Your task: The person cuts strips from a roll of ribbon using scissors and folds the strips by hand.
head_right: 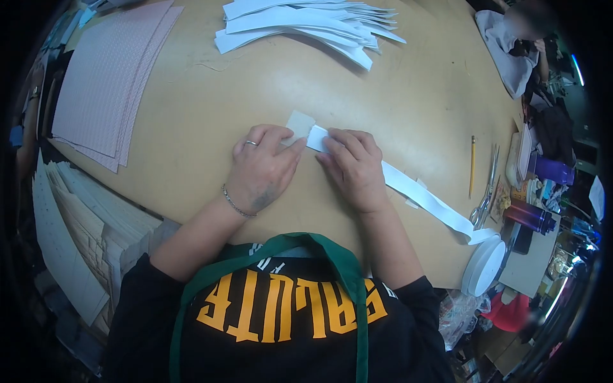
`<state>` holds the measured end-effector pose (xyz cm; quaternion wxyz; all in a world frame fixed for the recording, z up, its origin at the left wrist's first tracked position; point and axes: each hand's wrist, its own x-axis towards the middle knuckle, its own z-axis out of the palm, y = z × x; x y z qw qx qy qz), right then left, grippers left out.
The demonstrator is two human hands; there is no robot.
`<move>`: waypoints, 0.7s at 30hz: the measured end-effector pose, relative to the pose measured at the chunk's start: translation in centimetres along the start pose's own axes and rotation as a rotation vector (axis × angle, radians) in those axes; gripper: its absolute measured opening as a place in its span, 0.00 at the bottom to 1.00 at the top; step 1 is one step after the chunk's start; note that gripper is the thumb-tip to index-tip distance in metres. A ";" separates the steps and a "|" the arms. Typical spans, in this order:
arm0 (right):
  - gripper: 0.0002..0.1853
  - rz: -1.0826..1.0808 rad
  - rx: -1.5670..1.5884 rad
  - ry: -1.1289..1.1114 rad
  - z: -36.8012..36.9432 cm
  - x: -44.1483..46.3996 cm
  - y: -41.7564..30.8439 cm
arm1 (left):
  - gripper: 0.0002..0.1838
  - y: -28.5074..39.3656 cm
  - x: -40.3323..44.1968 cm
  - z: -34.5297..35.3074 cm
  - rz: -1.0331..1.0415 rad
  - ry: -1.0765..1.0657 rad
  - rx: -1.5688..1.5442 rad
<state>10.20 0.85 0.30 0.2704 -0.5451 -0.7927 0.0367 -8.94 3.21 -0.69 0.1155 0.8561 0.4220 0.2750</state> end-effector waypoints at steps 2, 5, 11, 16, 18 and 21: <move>0.14 -0.018 -0.008 0.019 0.1 0.0 0.0 | 0.14 0.0 0.0 -0.2 -0.002 -0.007 0.004; 0.14 -0.018 -0.032 0.043 0.3 0.1 -0.2 | 0.13 0.0 0.0 0.0 0.002 0.002 0.012; 0.13 0.008 -0.067 0.067 0.7 -0.2 -0.3 | 0.12 0.1 0.1 -0.2 -0.005 -0.007 -0.008; 0.13 0.018 -0.072 0.082 0.9 -0.4 -0.3 | 0.10 -0.2 0.3 -0.5 -0.073 -0.014 -0.140; 0.13 0.024 -0.069 0.078 0.9 -0.4 -0.2 | 0.09 -0.3 0.3 -0.5 -0.104 -0.024 -0.174; 0.13 0.035 -0.064 0.085 0.9 -0.5 -0.2 | 0.07 -0.4 0.2 -0.4 -0.081 -0.001 -0.156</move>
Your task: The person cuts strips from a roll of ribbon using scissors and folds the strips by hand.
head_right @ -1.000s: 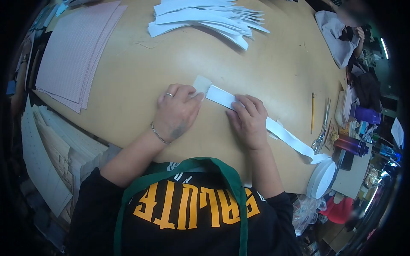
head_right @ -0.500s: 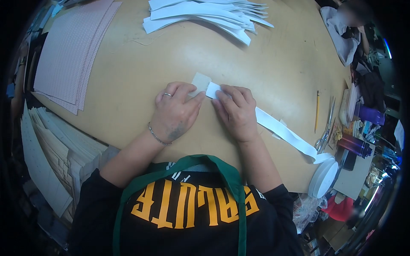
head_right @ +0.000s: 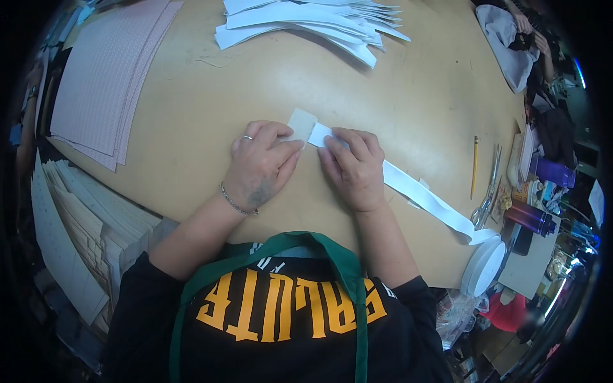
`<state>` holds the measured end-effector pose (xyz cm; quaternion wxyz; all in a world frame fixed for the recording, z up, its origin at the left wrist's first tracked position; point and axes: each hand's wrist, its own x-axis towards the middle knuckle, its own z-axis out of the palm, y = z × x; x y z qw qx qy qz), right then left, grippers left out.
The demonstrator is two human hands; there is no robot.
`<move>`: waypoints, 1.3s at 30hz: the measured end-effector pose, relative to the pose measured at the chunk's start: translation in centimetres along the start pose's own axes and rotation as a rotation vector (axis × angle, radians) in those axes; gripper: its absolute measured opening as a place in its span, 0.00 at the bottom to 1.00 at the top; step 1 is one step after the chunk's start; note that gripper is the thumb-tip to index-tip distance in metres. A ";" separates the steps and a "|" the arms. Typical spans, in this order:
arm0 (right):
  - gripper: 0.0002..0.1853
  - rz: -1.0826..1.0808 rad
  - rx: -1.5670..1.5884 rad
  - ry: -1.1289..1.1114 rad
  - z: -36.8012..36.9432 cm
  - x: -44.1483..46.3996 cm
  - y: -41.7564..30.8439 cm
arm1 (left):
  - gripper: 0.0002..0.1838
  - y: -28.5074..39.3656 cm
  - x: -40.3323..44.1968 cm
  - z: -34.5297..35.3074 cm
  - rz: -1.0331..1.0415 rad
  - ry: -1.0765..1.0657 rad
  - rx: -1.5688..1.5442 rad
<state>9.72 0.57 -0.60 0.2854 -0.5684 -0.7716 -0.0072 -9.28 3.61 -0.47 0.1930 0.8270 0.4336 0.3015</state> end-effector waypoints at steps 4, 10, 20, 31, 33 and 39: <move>0.13 0.004 0.006 0.016 0.0 0.0 -0.1 | 0.07 0.1 0.0 -0.1 -0.004 -0.002 0.011; 0.13 -0.003 -0.025 -0.002 -0.1 0.1 -0.2 | 0.10 0.1 -0.2 0.3 0.004 -0.003 0.060; 0.14 -0.068 -0.078 0.008 0.1 0.0 -0.3 | 0.14 0.1 -0.2 0.6 0.114 0.011 0.170; 0.15 -0.021 -0.007 0.029 0.1 0.0 -0.2 | 0.13 0.9 0.4 0.5 0.246 -0.010 0.154; 0.13 0.019 0.008 0.007 0.0 -0.2 -0.3 | 0.12 0.6 0.5 1.0 0.316 -0.060 0.191; 0.14 0.052 -0.078 -0.043 -0.9 -2.1 -0.3 | 0.13 1.2 2.9 0.1 0.530 -0.333 0.304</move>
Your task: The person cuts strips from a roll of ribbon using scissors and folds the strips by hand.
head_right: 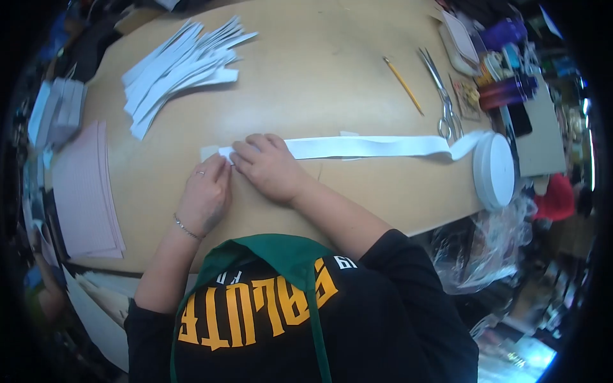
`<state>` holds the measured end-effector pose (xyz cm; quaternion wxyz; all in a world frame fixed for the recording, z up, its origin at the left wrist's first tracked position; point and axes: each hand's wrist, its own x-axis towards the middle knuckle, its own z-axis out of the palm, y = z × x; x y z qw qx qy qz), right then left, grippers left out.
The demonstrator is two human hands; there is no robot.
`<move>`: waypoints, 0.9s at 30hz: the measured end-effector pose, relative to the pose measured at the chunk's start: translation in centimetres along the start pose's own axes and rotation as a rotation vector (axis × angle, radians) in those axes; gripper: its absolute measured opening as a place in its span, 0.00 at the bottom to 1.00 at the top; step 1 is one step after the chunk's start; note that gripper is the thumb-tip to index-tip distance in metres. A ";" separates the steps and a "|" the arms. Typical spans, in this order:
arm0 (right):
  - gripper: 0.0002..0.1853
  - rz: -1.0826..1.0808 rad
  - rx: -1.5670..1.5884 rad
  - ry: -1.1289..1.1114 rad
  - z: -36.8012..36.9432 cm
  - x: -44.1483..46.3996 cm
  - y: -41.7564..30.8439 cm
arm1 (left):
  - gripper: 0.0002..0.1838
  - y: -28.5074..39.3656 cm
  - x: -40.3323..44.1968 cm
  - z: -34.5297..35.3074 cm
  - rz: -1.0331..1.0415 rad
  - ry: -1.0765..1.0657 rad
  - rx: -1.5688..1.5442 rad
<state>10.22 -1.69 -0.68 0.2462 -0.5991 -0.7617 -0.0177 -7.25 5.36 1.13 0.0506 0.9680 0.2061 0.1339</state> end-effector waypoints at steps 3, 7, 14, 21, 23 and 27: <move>0.14 0.053 -0.089 -0.028 -1.8 -2.2 1.1 | 0.13 0.5 1.1 -1.3 0.054 -0.168 0.090; 0.14 0.128 -0.110 -0.076 -5.9 -5.9 4.4 | 0.11 1.7 2.2 -2.5 0.100 -0.201 0.240; 0.13 0.117 -0.045 -0.138 -9.0 -8.2 7.8 | 0.08 2.1 3.0 -2.6 0.105 -0.433 0.200; 0.08 0.130 0.115 -0.137 -9.2 -7.2 9.2 | 0.24 1.8 3.3 -2.7 0.002 -0.413 0.029; 0.08 0.136 0.127 -0.142 -9.4 -6.9 9.2 | 0.30 3.0 3.9 -3.2 -0.030 -0.456 0.060; 0.08 0.140 0.120 -0.163 -9.4 -6.8 9.2 | 0.36 4.4 5.3 -3.2 -0.057 -0.571 0.161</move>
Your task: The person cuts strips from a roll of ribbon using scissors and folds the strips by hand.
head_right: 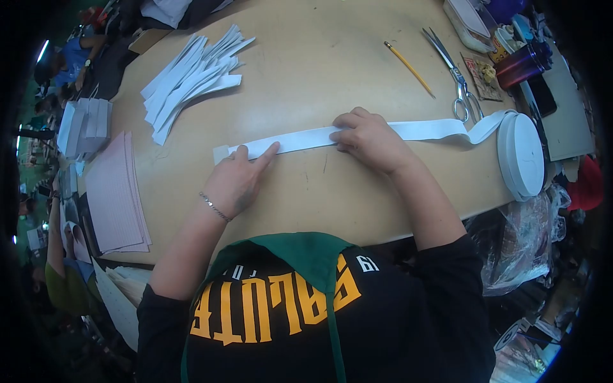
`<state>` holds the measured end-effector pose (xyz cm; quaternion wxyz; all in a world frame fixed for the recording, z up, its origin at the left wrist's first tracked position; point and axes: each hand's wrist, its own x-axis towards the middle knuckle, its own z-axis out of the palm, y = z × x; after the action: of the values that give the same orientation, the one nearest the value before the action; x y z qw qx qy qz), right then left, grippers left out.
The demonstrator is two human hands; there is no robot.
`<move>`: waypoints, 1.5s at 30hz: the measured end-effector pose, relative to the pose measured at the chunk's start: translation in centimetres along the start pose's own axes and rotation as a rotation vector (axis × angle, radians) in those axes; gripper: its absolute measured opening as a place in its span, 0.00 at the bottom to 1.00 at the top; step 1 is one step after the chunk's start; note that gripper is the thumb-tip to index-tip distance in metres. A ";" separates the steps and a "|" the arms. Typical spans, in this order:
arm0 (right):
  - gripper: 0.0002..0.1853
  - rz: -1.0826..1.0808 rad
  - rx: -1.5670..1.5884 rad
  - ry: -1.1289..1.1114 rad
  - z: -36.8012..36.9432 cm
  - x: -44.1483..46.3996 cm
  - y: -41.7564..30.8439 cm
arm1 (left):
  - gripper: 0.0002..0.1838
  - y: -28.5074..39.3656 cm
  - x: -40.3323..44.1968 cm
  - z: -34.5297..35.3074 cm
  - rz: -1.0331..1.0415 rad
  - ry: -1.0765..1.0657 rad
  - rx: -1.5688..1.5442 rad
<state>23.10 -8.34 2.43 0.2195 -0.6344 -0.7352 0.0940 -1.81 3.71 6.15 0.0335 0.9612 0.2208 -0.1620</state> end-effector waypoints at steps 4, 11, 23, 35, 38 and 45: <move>0.08 0.014 -0.028 0.007 0.0 -0.1 -0.4 | 0.37 0.6 0.5 -0.5 -0.032 -0.088 0.010; 0.09 -0.014 -0.054 -0.034 0.0 -0.4 0.2 | 0.40 0.9 1.4 -0.9 -0.019 -0.114 -0.055; 0.15 0.767 -0.057 0.563 -6.7 -7.0 9.5 | 0.43 1.0 2.1 -2.7 -0.056 -0.307 -0.063; 0.13 1.289 -0.287 -0.034 -10.9 -9.9 16.2 | 0.43 1.0 2.5 -3.2 -0.058 -0.349 -0.044; 0.12 1.229 -0.424 -0.154 -11.4 -8.7 16.9 | 0.43 1.0 2.3 -3.0 -0.063 -0.338 -0.056; 0.17 1.273 -0.271 -0.227 -12.7 -7.8 18.4 | 0.42 0.9 2.3 -3.0 -0.078 -0.342 -0.081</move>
<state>45.92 -14.44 4.43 -0.0395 -0.9533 -0.2406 0.1782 1.41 4.27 8.27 0.1028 0.9082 0.2553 -0.3153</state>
